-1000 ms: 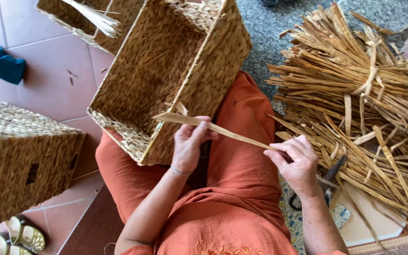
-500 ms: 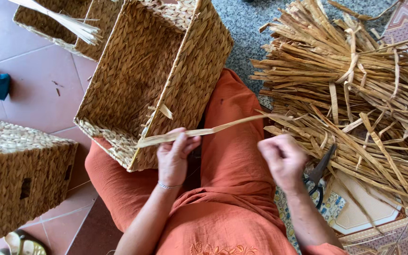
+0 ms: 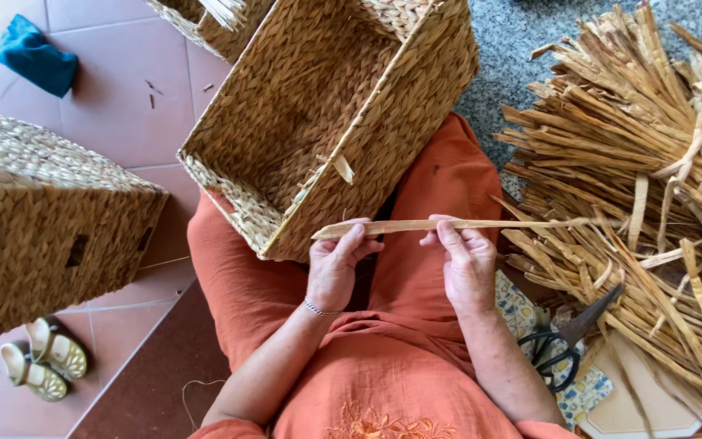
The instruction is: The person weaves a rectangular basket using dried palm leaves, cutting strips with shears and threading them through the basket's edge. The person repeatedly measures, cuts, and inserts strips to reinforce the rim, trimming excess material as needed.
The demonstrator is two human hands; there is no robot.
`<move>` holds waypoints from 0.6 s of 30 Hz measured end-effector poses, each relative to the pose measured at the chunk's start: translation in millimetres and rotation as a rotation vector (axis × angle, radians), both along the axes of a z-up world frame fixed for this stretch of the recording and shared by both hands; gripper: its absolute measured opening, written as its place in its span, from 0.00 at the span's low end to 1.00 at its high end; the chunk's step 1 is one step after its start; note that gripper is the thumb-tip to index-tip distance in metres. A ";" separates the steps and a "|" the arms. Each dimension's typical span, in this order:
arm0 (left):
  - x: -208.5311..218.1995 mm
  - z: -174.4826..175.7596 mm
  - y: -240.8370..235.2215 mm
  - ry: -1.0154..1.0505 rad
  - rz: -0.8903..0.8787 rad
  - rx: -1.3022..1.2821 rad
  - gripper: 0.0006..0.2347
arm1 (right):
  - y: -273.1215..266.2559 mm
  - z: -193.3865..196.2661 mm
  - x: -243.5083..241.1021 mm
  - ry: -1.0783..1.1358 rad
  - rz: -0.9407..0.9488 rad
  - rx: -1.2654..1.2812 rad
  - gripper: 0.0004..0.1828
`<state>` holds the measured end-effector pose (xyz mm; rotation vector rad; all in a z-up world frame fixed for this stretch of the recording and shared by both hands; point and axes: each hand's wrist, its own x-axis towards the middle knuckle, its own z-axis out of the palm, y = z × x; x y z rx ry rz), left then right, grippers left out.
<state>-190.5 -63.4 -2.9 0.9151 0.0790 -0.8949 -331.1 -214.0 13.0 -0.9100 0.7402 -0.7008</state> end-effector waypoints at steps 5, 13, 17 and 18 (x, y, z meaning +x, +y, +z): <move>8.9 -6.3 18.4 0.067 0.061 0.067 0.06 | -20.1 -4.4 4.5 -0.059 -0.116 0.032 0.07; -2.0 -2.6 43.8 0.111 -0.024 -0.060 0.07 | -46.3 -7.2 6.2 -0.024 -0.205 0.008 0.07; 11.5 16.7 40.5 -0.180 -0.225 0.160 0.12 | -54.6 2.6 0.5 0.053 -0.197 -0.099 0.06; 13.4 23.8 36.3 -0.402 -0.266 0.279 0.14 | -55.1 5.6 -1.5 0.080 -0.184 -0.147 0.05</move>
